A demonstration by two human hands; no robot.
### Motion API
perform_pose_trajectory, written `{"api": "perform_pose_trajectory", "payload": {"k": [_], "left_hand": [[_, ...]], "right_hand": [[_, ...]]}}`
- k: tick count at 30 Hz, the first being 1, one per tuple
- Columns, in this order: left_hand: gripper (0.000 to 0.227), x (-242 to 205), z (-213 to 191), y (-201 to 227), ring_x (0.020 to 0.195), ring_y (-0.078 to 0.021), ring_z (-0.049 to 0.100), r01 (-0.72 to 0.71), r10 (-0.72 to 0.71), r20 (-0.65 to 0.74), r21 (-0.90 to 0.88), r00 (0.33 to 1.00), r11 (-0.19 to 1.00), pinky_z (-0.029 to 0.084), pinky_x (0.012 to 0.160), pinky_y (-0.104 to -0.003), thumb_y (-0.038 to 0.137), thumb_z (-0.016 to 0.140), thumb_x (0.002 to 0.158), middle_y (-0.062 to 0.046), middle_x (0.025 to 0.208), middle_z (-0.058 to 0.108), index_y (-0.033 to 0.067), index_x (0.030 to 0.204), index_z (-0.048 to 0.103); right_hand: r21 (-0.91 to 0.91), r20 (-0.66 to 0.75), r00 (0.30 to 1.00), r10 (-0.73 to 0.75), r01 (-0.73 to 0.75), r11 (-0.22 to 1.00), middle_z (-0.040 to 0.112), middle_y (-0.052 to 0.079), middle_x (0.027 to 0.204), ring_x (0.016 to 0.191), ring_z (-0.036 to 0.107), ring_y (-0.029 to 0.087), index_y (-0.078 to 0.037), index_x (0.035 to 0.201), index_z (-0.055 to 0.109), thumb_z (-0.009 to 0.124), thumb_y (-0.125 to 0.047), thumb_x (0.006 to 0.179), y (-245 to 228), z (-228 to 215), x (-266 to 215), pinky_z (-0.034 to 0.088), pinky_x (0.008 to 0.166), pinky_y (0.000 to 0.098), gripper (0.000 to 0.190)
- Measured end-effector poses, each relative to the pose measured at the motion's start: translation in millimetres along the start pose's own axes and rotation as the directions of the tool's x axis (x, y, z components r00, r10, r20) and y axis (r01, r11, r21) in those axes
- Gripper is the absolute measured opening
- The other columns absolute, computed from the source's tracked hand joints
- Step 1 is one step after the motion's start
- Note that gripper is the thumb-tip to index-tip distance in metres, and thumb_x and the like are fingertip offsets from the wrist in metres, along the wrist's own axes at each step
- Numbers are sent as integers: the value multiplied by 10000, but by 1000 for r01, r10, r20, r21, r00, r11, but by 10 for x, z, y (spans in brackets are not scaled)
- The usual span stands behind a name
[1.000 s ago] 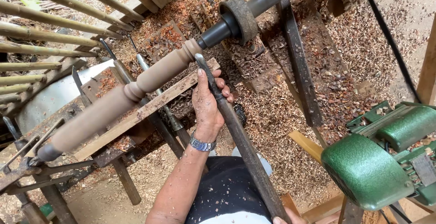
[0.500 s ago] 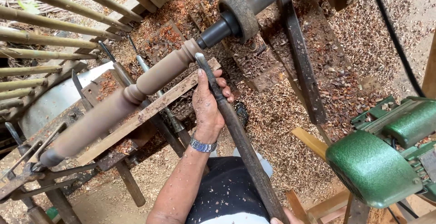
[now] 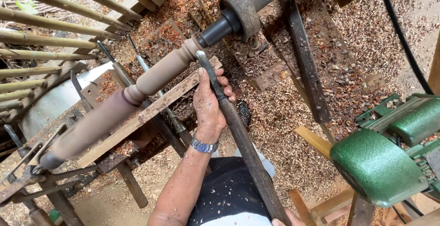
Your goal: The person operates a wood lathe to shape a cylindrical piece of wood mounted between centers. They use a long-handled chisel to carve grooves and contours into the spinning wood, creating a decorative spindle shape.
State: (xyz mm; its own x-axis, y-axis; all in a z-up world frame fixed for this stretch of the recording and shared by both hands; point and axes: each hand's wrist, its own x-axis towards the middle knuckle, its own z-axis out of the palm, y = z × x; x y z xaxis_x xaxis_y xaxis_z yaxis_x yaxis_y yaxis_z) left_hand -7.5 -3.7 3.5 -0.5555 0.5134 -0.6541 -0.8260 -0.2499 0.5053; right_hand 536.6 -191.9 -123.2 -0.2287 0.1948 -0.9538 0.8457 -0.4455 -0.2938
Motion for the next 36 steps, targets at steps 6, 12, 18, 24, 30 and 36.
{"api": "perform_pose_trajectory", "payload": {"k": [6, 12, 18, 24, 30, 36], "left_hand": [[615, -9, 26, 15, 614, -135, 582, -8, 9, -10, 22, 1000, 1000, 517, 492, -294, 560, 562, 991, -56, 780, 600, -36, 1131, 626], [614, 29, 2, -4, 607, -137, 586, -6, 7, -16, 26, 1000, 1000, 522, 490, -293, 564, 570, 984, -59, 784, 610, -33, 1113, 634], [604, 46, 8, -13, 603, -143, 596, -25, 26, -18, 45, 1000, 999, 524, 487, -295, 560, 587, 973, -63, 780, 623, -28, 1100, 638], [600, 101, -18, -33, 594, -141, 599, -28, 31, -39, 61, 999, 998, 528, 481, -295, 561, 607, 960, -62, 774, 631, -24, 1086, 646], [610, 139, 4, -55, 589, -148, 605, -47, 51, -52, 78, 997, 996, 532, 475, -298, 563, 619, 949, -77, 765, 641, -35, 1066, 647], [599, -113, 62, -85, 597, -151, 623, -165, 167, -51, 34, 985, 986, 528, 477, -292, 579, 603, 955, -87, 778, 659, -9, 1057, 650]], "right_hand": [[13, -12, 1000, -10, 10, 1000, 762, 112, 1176, 1161, 766, 212, -118, 1363, 636, 812, -446, 791, -28, 39, 3, 505, 1058, 329, 682], [3, -135, 989, -51, 52, 999, 785, 115, 1125, 1110, 784, 192, -120, 1325, 695, 809, -384, 796, -250, 91, -108, 520, 1015, 307, 602], [122, -114, 989, -96, 110, 986, 781, 108, 1147, 1124, 753, 179, -127, 1360, 673, 782, -322, 823, -454, 96, -178, 494, 1009, 305, 582], [299, -75, 986, -148, 164, 940, 778, 140, 1185, 1145, 719, 191, -57, 1386, 628, 755, -288, 845, -667, 109, -201, 482, 1024, 330, 602], [230, -53, 945, -322, 326, 917, 777, 135, 1241, 1210, 668, 175, -15, 1402, 620, 718, -309, 894, -963, 2, -246, 435, 1073, 323, 596], [186, -70, 919, -387, 393, 901, 717, 235, 990, 904, 669, 295, 19, 1292, 702, 732, -327, 926, -320, -506, 667, 489, 862, 421, 505]]}}
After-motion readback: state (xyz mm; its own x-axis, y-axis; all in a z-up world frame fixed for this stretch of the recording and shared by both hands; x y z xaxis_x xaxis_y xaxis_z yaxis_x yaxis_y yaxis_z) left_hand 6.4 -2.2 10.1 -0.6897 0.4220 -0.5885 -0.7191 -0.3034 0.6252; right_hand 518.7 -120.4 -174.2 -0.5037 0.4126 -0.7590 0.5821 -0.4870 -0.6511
